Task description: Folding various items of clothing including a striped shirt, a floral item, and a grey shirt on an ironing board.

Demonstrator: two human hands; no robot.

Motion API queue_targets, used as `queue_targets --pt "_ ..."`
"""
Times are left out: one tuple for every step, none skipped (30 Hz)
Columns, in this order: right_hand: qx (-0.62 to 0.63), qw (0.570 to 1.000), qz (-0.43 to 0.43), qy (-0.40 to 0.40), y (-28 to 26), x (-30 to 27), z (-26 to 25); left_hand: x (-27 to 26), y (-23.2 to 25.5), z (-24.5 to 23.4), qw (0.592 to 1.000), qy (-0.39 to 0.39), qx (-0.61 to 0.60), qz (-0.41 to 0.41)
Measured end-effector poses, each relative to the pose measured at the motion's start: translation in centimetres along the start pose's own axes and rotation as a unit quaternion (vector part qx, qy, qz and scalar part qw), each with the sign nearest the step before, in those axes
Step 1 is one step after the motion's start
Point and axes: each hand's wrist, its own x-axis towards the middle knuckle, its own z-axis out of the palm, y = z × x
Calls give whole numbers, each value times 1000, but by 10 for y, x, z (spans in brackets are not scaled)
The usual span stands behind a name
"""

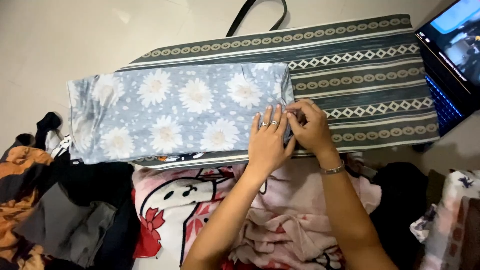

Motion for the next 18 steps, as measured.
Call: queue_targets --pt "0 1000 -1 1 0 1 0 1 -1 0 1000 1 0 1" --pt "-6 1000 -2 -1 0 2 0 2 -1 0 1000 -2 0 1" --pt "-12 1000 -3 -3 0 1 0 2 -1 1 1000 -5 -2 1" --pt "-13 1000 -3 -2 -2 2 -1 2 -1 1 1000 -5 -2 2" --pt "-16 1000 -3 -4 -5 2 -2 1 -1 2 1000 -4 -2 2" --pt "-20 1000 -2 -6 -7 2 -2 1 -2 2 1000 -3 -2 1" --pt "-20 1000 -2 -6 -8 2 -3 1 -1 2 1000 -3 -2 1" --pt "-17 1000 -2 -7 -8 2 -3 0 0 1 1000 0 -3 1" --pt "-15 1000 -4 -8 -9 2 -3 1 0 1 1000 3 -4 1" --pt "-15 1000 -3 -7 -10 3 -3 1 0 0 1000 3 -4 1" --pt "-12 1000 -2 -8 -11 3 -3 1 1 -1 1000 5 -8 -1" --pt "-9 1000 0 -8 -11 3 -3 0 1 -2 1000 7 -13 -3" --pt "-8 1000 1 -9 -10 3 -3 0 0 0 1000 7 -12 -3" --pt "-13 1000 -2 -9 -9 3 -3 0 -1 2 1000 9 -11 -3" --pt "-17 1000 -5 -10 -8 2 -3 -1 -1 4 1000 13 -10 -4" --pt "-17 1000 -5 -11 -7 3 -3 0 -1 5 1000 12 -11 -5" --pt "-20 1000 -16 -7 -6 2 -2 -1 -2 5 1000 15 -11 -4" --pt "-23 999 -26 -3 -6 2 -2 -1 -2 6 1000 17 -12 -3"
